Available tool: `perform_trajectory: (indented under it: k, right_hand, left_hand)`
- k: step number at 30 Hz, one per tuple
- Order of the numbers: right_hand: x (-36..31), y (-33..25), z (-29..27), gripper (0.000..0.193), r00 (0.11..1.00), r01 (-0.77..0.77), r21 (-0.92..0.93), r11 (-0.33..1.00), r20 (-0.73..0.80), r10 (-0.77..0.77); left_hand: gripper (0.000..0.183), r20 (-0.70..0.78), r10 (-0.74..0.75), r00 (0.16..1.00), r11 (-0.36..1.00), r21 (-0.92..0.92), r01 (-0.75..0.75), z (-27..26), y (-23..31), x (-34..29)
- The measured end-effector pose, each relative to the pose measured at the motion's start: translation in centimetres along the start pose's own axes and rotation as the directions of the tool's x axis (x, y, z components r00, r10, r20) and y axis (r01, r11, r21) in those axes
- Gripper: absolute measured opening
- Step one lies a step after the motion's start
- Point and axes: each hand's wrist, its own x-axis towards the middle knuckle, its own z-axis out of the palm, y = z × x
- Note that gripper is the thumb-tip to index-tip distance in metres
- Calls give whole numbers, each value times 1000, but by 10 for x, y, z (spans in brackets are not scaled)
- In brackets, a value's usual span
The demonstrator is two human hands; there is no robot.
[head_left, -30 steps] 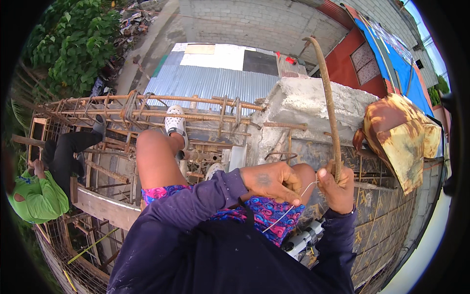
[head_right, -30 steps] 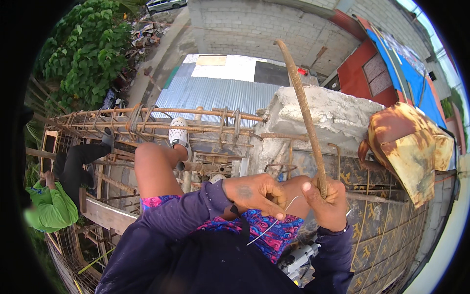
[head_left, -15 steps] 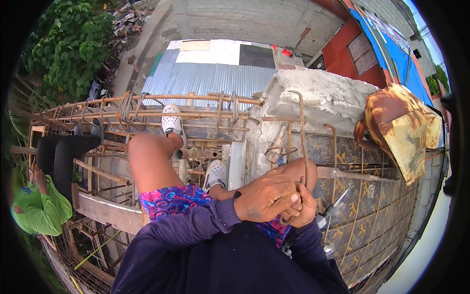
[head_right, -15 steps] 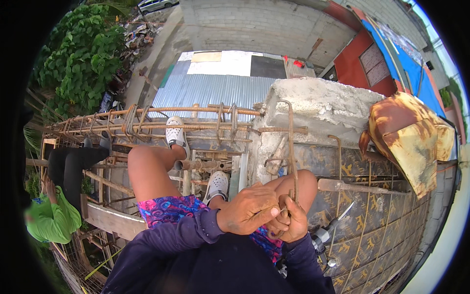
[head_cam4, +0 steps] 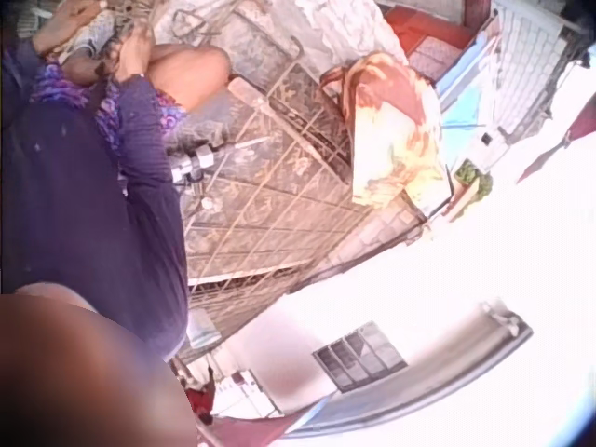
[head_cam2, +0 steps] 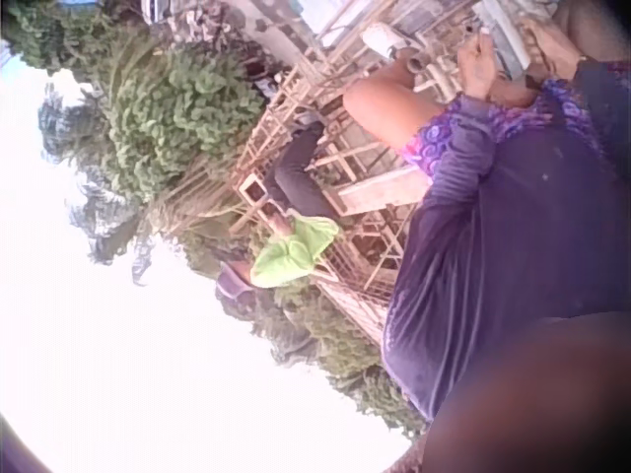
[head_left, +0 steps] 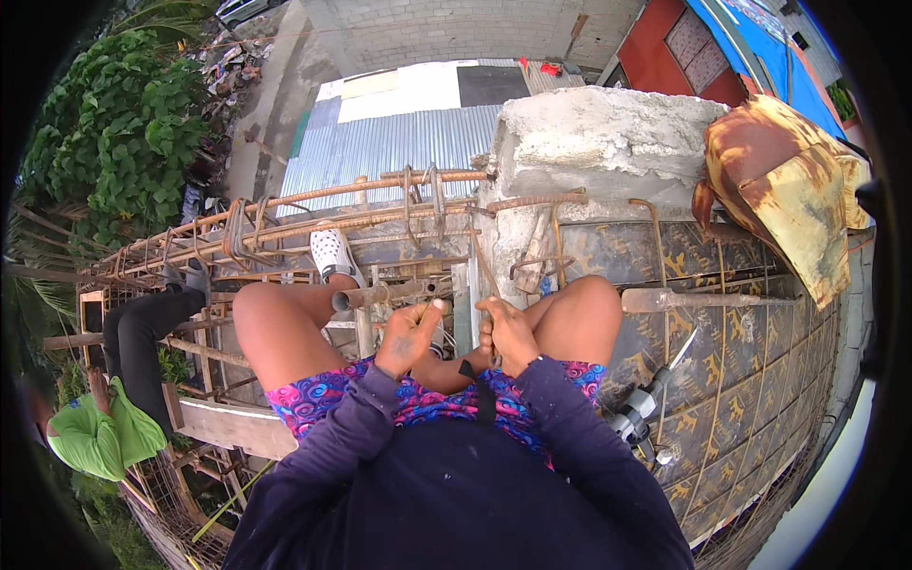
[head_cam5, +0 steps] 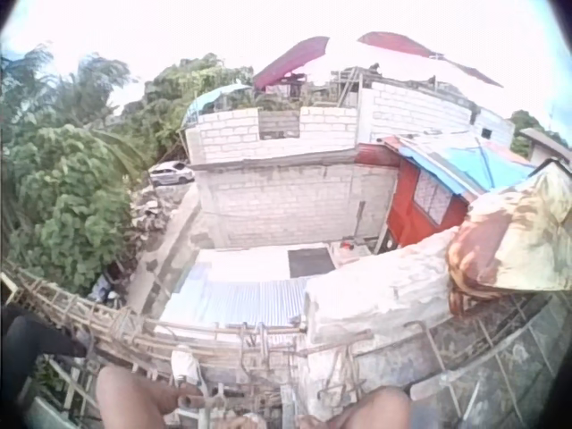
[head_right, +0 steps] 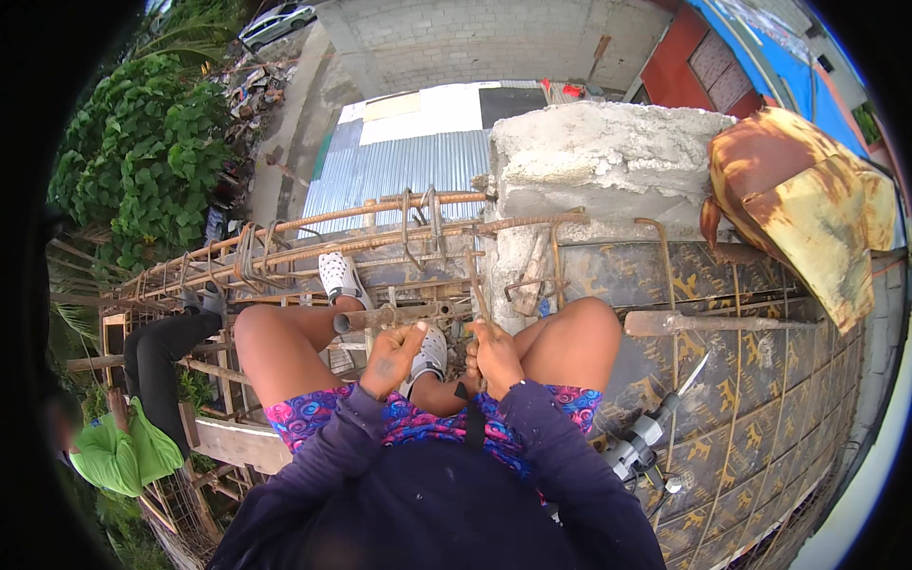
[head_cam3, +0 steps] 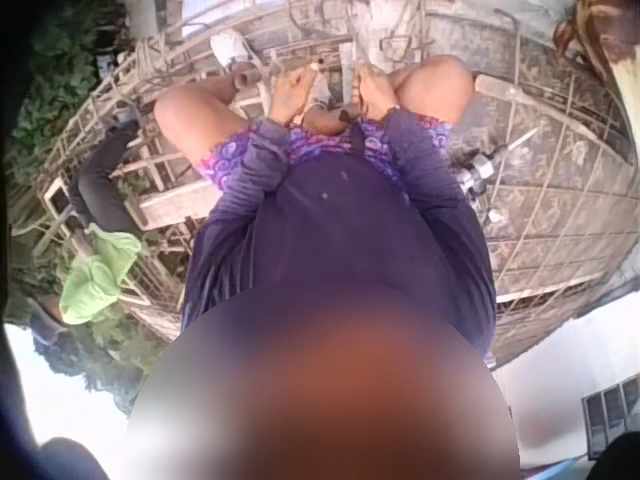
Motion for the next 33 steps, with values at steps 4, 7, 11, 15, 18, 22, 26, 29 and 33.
perform_trajectory:
  k: [4,7,11,15,18,22,26,29,33]
  right_hand:
    - [120,7,39,34,978,-171,264,949,-67,195]
    - [165,21,35,34,974,-215,298,930,139,180]
    - [172,54,25,31,962,-273,152,950,46,269]
    - [170,57,25,25,937,-346,298,890,72,341]
    - [168,52,23,21,944,-321,336,885,36,329]
    - [157,54,19,21,973,-231,216,949,55,224]
    - [157,48,19,20,942,-336,360,871,111,317]
    - [156,42,20,20,929,-366,414,833,119,349]
    - [150,40,22,26,964,-242,234,942,-48,260]
  left_hand:
    - [39,-165,-87,982,976,-211,51,-25,0,5]
    - [39,-232,-49,971,983,-181,6,-36,-1,8]
    - [39,-238,-73,969,983,-181,30,-50,-1,17]
    - [39,-293,-175,940,984,-96,153,-61,12,39]
    - [33,-301,-189,935,929,-362,72,-52,18,63]
    - [26,-334,3,943,993,-109,-42,-40,-9,78]
    - [24,-490,-155,858,951,-311,-5,-53,-85,109]
    - [29,-515,-389,764,909,-351,226,-57,-154,154]
    - [36,-629,173,758,913,391,116,-65,-222,219]
